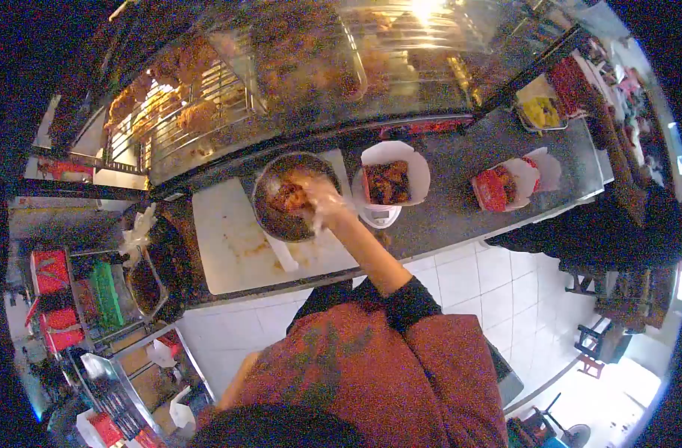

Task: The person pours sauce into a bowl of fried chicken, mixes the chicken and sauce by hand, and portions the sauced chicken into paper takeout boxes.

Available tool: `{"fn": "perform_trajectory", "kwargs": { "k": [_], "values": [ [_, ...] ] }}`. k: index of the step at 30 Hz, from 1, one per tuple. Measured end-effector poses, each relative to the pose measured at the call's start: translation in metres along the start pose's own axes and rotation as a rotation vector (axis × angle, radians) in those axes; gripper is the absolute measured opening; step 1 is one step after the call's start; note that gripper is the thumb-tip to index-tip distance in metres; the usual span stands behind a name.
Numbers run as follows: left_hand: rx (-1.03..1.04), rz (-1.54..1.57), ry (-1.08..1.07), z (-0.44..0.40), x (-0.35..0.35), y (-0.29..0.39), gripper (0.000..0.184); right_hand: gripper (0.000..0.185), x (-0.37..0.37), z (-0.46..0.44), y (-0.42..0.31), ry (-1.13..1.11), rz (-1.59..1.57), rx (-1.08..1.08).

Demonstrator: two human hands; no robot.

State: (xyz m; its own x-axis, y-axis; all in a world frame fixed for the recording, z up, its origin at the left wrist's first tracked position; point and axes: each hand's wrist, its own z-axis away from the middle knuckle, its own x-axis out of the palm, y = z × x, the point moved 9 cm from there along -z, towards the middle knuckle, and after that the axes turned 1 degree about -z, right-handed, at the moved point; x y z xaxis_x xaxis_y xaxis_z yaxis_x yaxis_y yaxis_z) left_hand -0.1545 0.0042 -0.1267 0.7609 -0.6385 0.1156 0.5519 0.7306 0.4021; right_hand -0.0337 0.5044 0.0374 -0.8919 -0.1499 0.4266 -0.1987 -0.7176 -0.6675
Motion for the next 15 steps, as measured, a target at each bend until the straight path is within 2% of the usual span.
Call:
{"fn": "perform_trajectory", "kwargs": {
  "k": [1, 2, 4, 7, 8, 9, 11, 12, 14, 15],
  "values": [
    [-0.025, 0.093, -0.003, -0.014, 0.001, -0.013, 0.038, 0.018, 0.005, 0.002, 0.010, -0.059, -0.279, 0.167],
    [-0.064, 0.220, -0.003, -0.032, 0.003, -0.032, 0.038, 0.019, 0.018, 0.017, -0.003, -0.163, -0.411, 0.172],
    [-0.194, 0.537, 0.050, -0.070, 0.007, -0.077, 0.039, 0.023, 0.034, 0.057, -0.061, -0.347, -0.443, -0.021],
    [0.028, 0.032, 0.010, -0.037, -0.009, 0.006, 0.037, 0.026, 0.010, 0.112, -0.149, -0.328, -0.087, -0.352],
    [0.064, -0.067, 0.024, -0.028, -0.011, 0.026, 0.036, 0.029, -0.002, 0.123, -0.174, -0.284, 0.081, -0.529],
    [0.098, -0.141, 0.038, -0.020, -0.013, 0.045, 0.036, 0.029, -0.022, 0.128, -0.186, -0.162, 0.216, -0.632],
    [0.154, -0.236, 0.058, -0.007, -0.015, 0.075, 0.035, 0.025, -0.047, 0.134, -0.200, -0.091, 0.334, -0.803],
    [0.193, -0.280, 0.069, 0.001, -0.016, 0.093, 0.034, 0.025, -0.053, 0.135, -0.199, -0.095, 0.338, -0.800],
    [0.345, -0.367, 0.111, 0.028, -0.020, 0.144, 0.034, 0.019, -0.056, 0.148, -0.199, 0.122, 0.876, -0.932],
    [0.408, -0.409, 0.142, 0.036, -0.021, 0.162, 0.033, 0.019, -0.059, 0.147, -0.196, 0.114, 0.878, -0.931]
  ]
}}
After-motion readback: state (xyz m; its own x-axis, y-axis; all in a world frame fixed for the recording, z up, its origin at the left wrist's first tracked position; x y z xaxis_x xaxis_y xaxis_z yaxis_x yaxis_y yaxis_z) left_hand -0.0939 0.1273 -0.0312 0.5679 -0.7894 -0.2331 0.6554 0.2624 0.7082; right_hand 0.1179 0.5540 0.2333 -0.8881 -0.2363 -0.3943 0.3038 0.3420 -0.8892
